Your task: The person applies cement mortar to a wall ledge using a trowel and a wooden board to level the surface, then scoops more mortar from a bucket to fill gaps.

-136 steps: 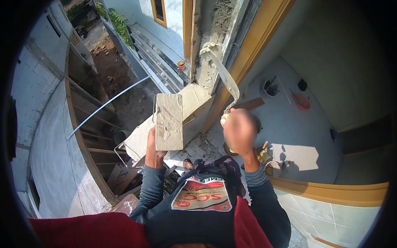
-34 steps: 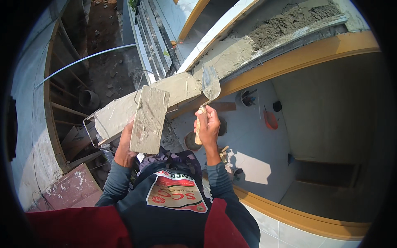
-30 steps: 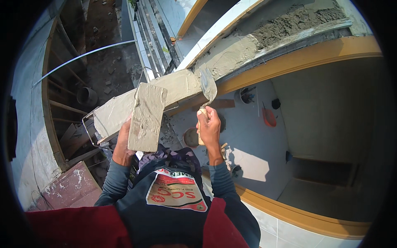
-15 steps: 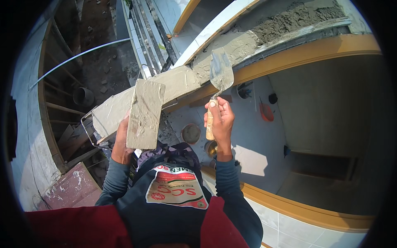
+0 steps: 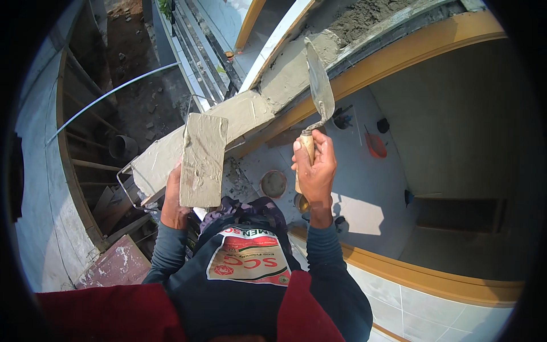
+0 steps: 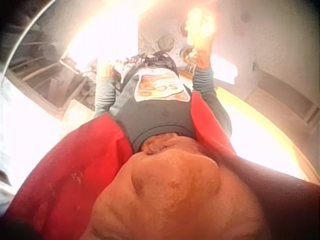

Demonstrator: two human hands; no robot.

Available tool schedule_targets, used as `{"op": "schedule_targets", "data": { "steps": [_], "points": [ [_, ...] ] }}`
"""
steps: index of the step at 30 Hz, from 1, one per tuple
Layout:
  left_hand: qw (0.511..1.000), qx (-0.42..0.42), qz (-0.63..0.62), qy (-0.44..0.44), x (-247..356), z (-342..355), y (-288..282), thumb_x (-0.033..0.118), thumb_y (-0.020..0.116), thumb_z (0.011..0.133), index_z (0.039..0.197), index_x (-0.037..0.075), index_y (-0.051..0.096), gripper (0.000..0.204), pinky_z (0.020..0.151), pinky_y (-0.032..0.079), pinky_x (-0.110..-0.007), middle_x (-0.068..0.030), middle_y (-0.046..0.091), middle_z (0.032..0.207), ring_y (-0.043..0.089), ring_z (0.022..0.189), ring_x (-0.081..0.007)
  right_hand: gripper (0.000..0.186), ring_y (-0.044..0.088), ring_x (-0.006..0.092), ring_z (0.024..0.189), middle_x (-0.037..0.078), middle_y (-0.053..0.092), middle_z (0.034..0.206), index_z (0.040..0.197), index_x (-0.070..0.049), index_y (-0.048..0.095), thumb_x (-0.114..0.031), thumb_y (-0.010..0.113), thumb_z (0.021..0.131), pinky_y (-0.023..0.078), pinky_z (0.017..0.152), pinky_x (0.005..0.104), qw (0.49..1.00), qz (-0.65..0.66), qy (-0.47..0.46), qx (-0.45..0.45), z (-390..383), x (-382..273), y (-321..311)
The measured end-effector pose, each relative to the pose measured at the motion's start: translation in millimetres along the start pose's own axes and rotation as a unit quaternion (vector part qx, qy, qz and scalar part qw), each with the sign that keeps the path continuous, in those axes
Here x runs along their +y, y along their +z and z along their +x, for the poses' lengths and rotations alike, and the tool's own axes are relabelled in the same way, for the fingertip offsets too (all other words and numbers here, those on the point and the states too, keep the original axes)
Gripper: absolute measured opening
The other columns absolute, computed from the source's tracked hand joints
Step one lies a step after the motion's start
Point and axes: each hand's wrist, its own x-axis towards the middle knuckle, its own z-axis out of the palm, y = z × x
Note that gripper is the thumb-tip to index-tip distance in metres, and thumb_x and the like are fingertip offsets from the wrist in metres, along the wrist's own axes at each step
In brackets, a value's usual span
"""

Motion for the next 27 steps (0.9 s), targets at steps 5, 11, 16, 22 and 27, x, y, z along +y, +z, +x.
{"op": "schedule_targets", "data": {
  "steps": [5,11,16,22,27],
  "points": [
    [1.000,-0.007,-0.001,-0.012,-5,3,0,0.016,0.044,0.100,0.145,0.006,0.037,0.047,0.086,0.056,-0.033,-0.0120,0.058,0.128,0.065,0.105,-0.0203,0.030,0.063,0.0114,0.077,0.013,0.062,0.093,0.111,0.005,0.049,-0.007,0.065,0.088,0.053,0.050,0.0255,0.991,-0.020,0.094,-0.097,-8,32,5],
    [0.999,-0.032,0.013,-0.002,-3,3,-1,0.018,0.045,0.100,0.144,0.005,0.037,0.046,0.086,0.056,-0.034,-0.0128,0.057,0.128,0.065,0.105,-0.0205,0.032,0.064,0.0278,0.071,0.021,0.064,0.084,0.106,0.007,0.052,-0.014,0.066,0.086,0.052,0.058,0.0372,0.956,-0.257,0.016,-0.138,4,70,18],
    [1.000,-0.030,0.008,-0.003,-7,3,-8,0.017,0.046,0.098,0.144,0.003,0.037,0.049,0.088,0.055,-0.034,-0.0130,0.058,0.128,0.064,0.107,-0.0210,0.033,0.062,0.0181,0.061,0.017,0.064,0.083,0.108,0.008,0.054,-0.014,0.066,0.087,0.051,0.048,0.0325,0.922,-0.338,-0.143,-0.118,19,76,23],
    [1.000,0.003,0.016,-0.013,-8,2,-7,0.017,0.046,0.097,0.145,0.004,0.036,0.050,0.089,0.054,-0.034,-0.0128,0.057,0.128,0.064,0.107,-0.0220,0.036,0.060,0.0120,0.061,0.012,0.063,0.090,0.112,0.006,0.055,-0.016,0.067,0.088,0.049,0.047,0.0269,0.973,-0.221,0.014,-0.064,16,28,12],
    [1.000,-0.010,0.007,-0.027,-11,5,-18,0.021,0.043,0.098,0.145,0.005,0.037,0.049,0.087,0.055,-0.035,-0.0140,0.057,0.130,0.064,0.107,-0.0230,0.027,0.059,0.0088,0.063,0.009,0.063,0.076,0.107,0.006,0.055,-0.011,0.066,0.090,0.048,0.054,0.0250,0.993,-0.115,0.007,0.008,14,-36,5]
  ]
}}
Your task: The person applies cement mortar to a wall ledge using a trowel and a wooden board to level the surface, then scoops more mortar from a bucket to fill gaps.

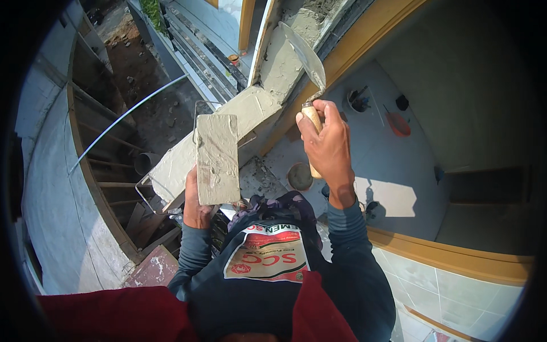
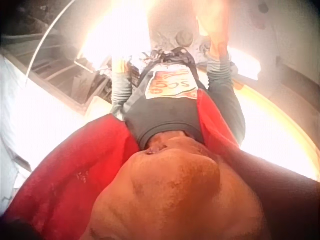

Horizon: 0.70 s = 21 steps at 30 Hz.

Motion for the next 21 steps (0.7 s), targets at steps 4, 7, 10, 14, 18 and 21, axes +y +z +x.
{"op": "schedule_targets", "data": {
  "steps": [4,7,10,14,18,21],
  "points": [
    [0.997,-0.020,-0.066,-0.035,-7,12,-10,0.022,0.041,0.099,0.136,0.002,0.047,0.042,0.086,0.057,-0.037,-0.0159,0.062,0.123,0.066,0.105,-0.0254,0.033,0.057,0.0105,0.061,0.011,0.062,0.089,0.116,0.007,0.051,-0.011,0.062,0.092,0.046,0.046,0.0218,0.987,0.155,-0.040,-0.025,-8,6,-9],
    [0.983,-0.081,-0.153,-0.066,-13,28,0,0.024,0.042,0.098,0.127,-0.001,0.054,0.040,0.089,0.056,-0.040,-0.0171,0.066,0.117,0.067,0.103,-0.0278,0.033,0.058,0.0130,0.060,0.015,0.060,0.094,0.118,0.007,0.051,-0.013,0.059,0.093,0.047,0.042,0.0234,0.889,0.385,0.106,-0.225,-22,18,-27],
    [0.963,-0.113,-0.221,-0.105,-22,47,-5,0.029,0.042,0.099,0.127,0.002,0.056,0.042,0.093,0.054,-0.044,-0.0135,0.066,0.121,0.066,0.106,-0.0294,0.037,0.054,0.0153,0.050,0.020,0.055,0.088,0.118,0.012,0.048,-0.017,0.053,0.095,0.047,0.036,0.0245,0.741,0.510,0.258,-0.352,-28,37,-26],
    [0.955,-0.126,-0.254,-0.090,-16,56,10,0.032,0.043,0.097,0.128,0.004,0.056,0.044,0.091,0.054,-0.047,-0.0140,0.065,0.121,0.066,0.106,-0.0298,0.040,0.051,0.0152,0.045,0.021,0.053,0.086,0.121,0.014,0.045,-0.019,0.047,0.099,0.045,0.033,0.0249,0.620,0.565,0.370,-0.398,-27,70,-39],
    [0.966,-0.121,-0.225,-0.031,-1,69,12,0.029,0.040,0.096,0.130,0.004,0.055,0.045,0.087,0.056,-0.047,-0.0156,0.064,0.123,0.066,0.104,-0.0329,0.040,0.050,0.0154,0.044,0.022,0.053,0.085,0.121,0.015,0.044,-0.018,0.047,0.098,0.043,0.033,0.0258,0.590,0.534,0.409,-0.447,-27,96,-75],
    [0.981,-0.155,-0.115,0.029,5,72,7,0.029,0.041,0.097,0.130,0.002,0.055,0.045,0.084,0.057,-0.045,-0.0157,0.064,0.123,0.067,0.103,-0.0315,0.041,0.051,0.0155,0.044,0.022,0.054,0.083,0.121,0.015,0.044,-0.018,0.049,0.097,0.042,0.033,0.0255,0.618,0.507,0.388,-0.459,-21,113,-106]
  ]
}}
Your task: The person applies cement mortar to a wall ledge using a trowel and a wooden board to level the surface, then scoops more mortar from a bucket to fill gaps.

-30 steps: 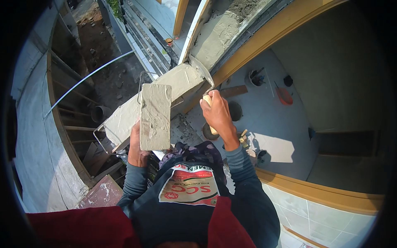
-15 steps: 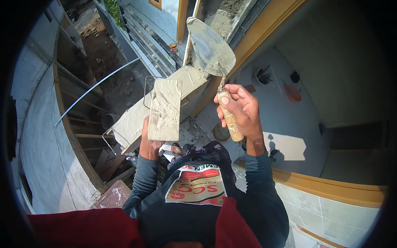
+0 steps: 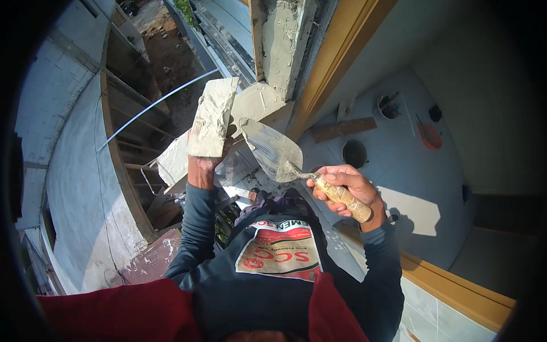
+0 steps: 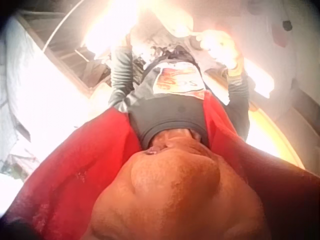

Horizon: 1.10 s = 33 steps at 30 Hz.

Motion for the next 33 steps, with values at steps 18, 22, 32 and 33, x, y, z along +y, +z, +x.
{"op": "schedule_targets", "data": {
  "steps": [18,22,32,33],
  "points": [
    [0.973,0.127,0.171,0.089,-42,2,19,0.016,0.045,0.098,0.124,-0.005,0.053,0.035,0.081,0.058,-0.039,-0.0173,0.064,0.111,0.068,0.093,-0.0257,0.030,0.065,0.0402,0.080,0.021,0.066,0.097,0.104,0.003,0.060,-0.006,0.072,0.078,0.054,0.070,0.0416,0.545,-0.709,-0.423,0.147,63,6,-31],
    [0.962,0.177,0.193,0.077,-37,-11,40,0.018,0.043,0.099,0.126,-0.005,0.051,0.036,0.073,0.061,-0.039,-0.0166,0.065,0.110,0.070,0.090,-0.0268,0.030,0.065,0.0423,0.081,0.023,0.067,0.089,0.104,0.005,0.059,-0.012,0.071,0.082,0.053,0.071,0.0413,0.644,-0.606,-0.360,0.297,125,11,-24],
    [0.868,0.157,0.461,0.098,0,-47,38,0.035,0.063,0.091,0.119,-0.007,0.057,0.051,0.072,0.056,-0.030,-0.0133,0.069,0.102,0.069,0.088,-0.0185,0.030,0.067,0.0404,0.081,0.024,0.066,0.089,0.104,0.004,0.057,-0.013,0.070,0.083,0.052,0.070,0.0405,0.645,-0.571,-0.336,0.381,97,32,7],
    [0.886,0.166,0.423,0.095,0,-47,39,0.036,0.062,0.091,0.121,-0.007,0.056,0.052,0.072,0.057,-0.030,-0.0132,0.069,0.104,0.069,0.088,-0.0184,0.030,0.065,0.0424,0.083,0.026,0.066,0.091,0.105,0.005,0.057,-0.012,0.068,0.083,0.052,0.072,0.0422,0.633,-0.595,-0.322,0.378,106,30,15]
  ]
}}
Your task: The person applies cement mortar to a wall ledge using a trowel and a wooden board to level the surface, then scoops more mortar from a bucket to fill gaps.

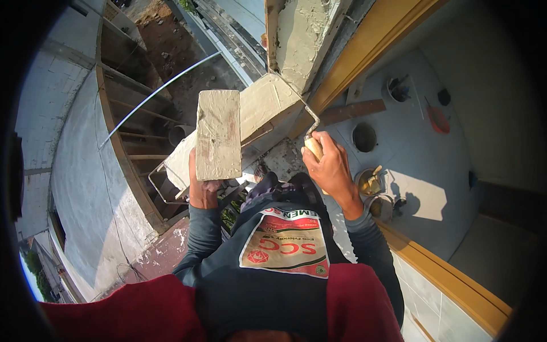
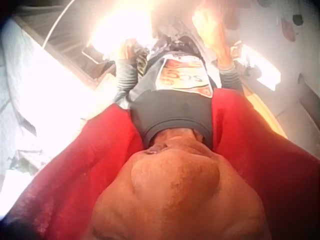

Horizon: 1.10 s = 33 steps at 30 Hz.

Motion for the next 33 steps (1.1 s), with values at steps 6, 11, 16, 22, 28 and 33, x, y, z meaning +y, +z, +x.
{"op": "schedule_targets", "data": {
  "steps": [6,11,16,22,28,33],
  "points": [
    [0.976,0.045,-0.138,-0.164,-5,13,-13,0.020,0.041,0.100,0.137,0.001,0.044,0.042,0.078,0.058,-0.035,-0.0147,0.062,0.119,0.067,0.098,-0.0250,0.029,0.062,0.0469,0.088,0.030,0.064,0.096,0.105,0.006,0.056,-0.012,0.064,0.084,0.050,0.078,0.0466,0.997,-0.074,0.016,-0.021,22,-6,32],
    [0.964,0.051,-0.192,-0.177,4,19,-10,0.017,0.040,0.099,0.135,-0.002,0.045,0.041,0.079,0.059,-0.039,-0.0157,0.062,0.118,0.068,0.096,-0.0259,0.029,0.064,0.0443,0.086,0.028,0.064,0.092,0.103,0.005,0.057,-0.012,0.068,0.083,0.051,0.076,0.0429,0.994,-0.072,0.080,-0.008,21,-28,12],
    [0.964,0.076,-0.187,-0.171,16,25,-17,0.017,0.040,0.098,0.133,-0.003,0.047,0.041,0.076,0.061,-0.041,-0.0172,0.064,0.117,0.070,0.093,-0.0268,0.032,0.068,0.0375,0.086,0.023,0.068,0.094,0.107,0.005,0.059,-0.013,0.071,0.083,0.052,0.076,0.0393,0.993,-0.083,0.072,0.048,6,-34,1],
    [0.943,0.075,-0.261,-0.193,14,21,-29,0.023,0.039,0.099,0.134,-0.002,0.047,0.044,0.078,0.061,-0.043,-0.0181,0.063,0.120,0.069,0.096,-0.0293,0.032,0.064,0.0112,0.076,0.014,0.068,0.091,0.114,0.007,0.057,-0.004,0.070,0.087,0.052,0.067,0.0250,0.993,-0.088,0.020,0.072,-13,-35,-3],
    [0.941,0.074,-0.261,-0.200,14,20,-32,0.025,0.038,0.100,0.135,-0.002,0.045,0.045,0.079,0.061,-0.044,-0.0192,0.062,0.121,0.069,0.097,-0.0310,0.030,0.065,0.0433,0.086,0.027,0.065,0.094,0.106,0.005,0.058,-0.010,0.069,0.082,0.052,0.073,0.0432,0.993,-0.121,0.000,0.012,2,-25,21],
    [0.954,0.027,-0.242,-0.173,13,15,-37,0.026,0.038,0.100,0.137,-0.002,0.044,0.047,0.083,0.059,-0.046,-0.0195,0.060,0.125,0.067,0.101,-0.0317,0.031,0.065,0.0436,0.087,0.028,0.065,0.094,0.107,0.006,0.058,-0.011,0.069,0.083,0.052,0.074,0.0421,0.989,-0.141,0.045,0.022,13,-19,23]
  ]
}}
